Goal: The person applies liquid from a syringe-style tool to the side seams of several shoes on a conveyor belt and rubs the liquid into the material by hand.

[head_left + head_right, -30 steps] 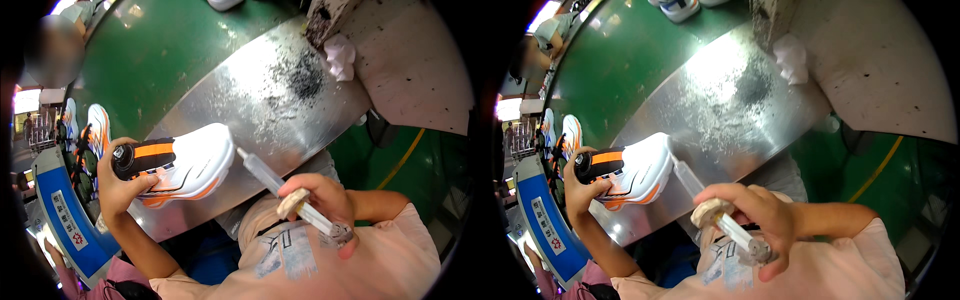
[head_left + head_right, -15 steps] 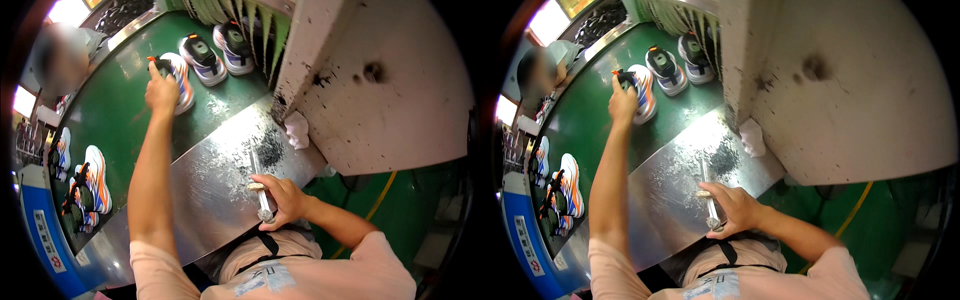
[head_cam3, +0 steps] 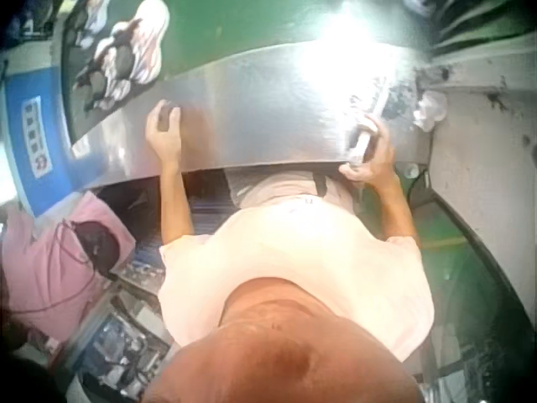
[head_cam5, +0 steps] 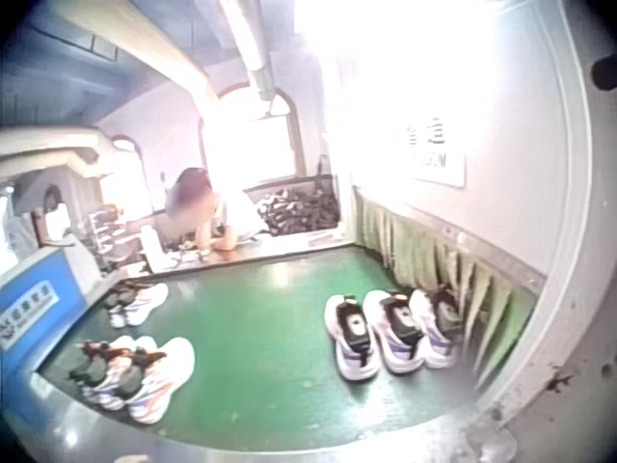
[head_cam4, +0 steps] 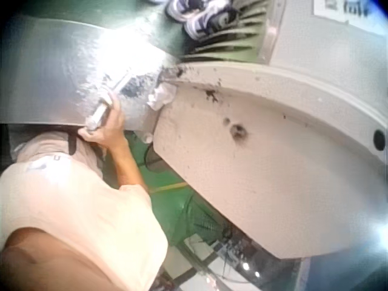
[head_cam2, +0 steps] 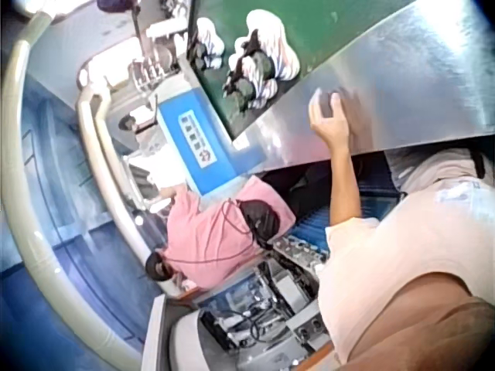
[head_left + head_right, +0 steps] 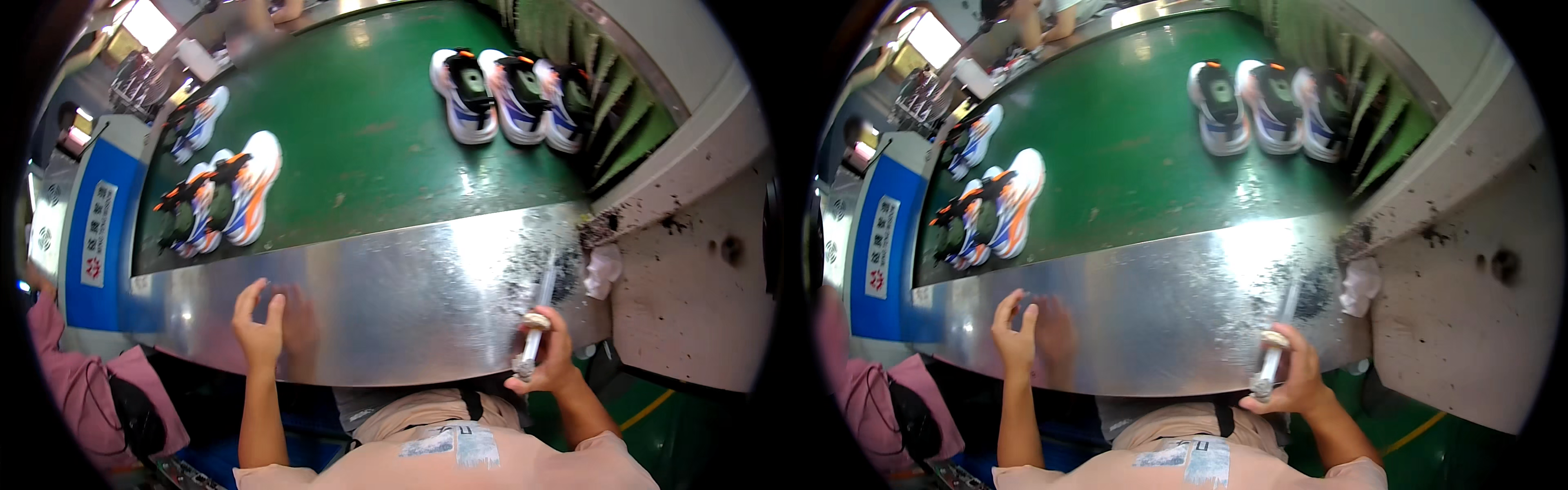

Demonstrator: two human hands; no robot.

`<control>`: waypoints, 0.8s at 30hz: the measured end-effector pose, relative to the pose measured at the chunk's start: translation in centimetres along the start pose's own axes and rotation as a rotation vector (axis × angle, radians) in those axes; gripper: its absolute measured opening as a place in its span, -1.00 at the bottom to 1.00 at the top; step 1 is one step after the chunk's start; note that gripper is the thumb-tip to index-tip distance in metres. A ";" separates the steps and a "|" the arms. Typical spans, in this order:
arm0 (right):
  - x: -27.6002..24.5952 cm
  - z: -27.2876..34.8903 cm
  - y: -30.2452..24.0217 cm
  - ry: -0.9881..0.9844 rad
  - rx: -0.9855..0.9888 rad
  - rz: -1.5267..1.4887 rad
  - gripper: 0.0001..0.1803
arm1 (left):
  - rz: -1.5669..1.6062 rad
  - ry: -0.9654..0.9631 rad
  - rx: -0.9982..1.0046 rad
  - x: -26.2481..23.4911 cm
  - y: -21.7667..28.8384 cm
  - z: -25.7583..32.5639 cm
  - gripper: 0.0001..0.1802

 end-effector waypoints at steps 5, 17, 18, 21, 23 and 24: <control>-2.0 1.6 2.1 -0.008 0.029 -0.005 0.19 | 0.379 0.180 -0.154 -1.9 -3.8 -4.2 -0.33; -4.3 -0.6 3.2 -0.065 0.237 -0.133 0.08 | 0.642 -0.072 -0.024 2.3 2.6 -11.0 -0.65; -4.6 -0.9 2.4 -0.076 0.262 -0.094 0.07 | 0.590 -0.112 -0.010 1.1 3.3 -9.3 -0.66; -3.0 -2.2 1.0 -0.190 0.370 0.018 0.02 | 0.547 -0.009 0.004 0.1 0.2 -3.9 -0.61; -1.3 -1.9 -0.2 -0.267 0.406 0.022 0.02 | 0.519 0.092 -0.094 0.5 -0.4 0.2 -0.49; -0.1 -1.8 -1.3 -0.312 0.420 0.040 0.03 | 0.507 0.134 -0.109 0.4 -0.2 2.0 -0.42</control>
Point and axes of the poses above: each hand's wrist, its own z-axis away from the middle knuckle, its own x-axis out of the palm, y = z × x, the point moved 8 cm from there along -z, towards the middle knuckle, and after that the axes turned 9 degrees about -y, right-handed, at the moved point
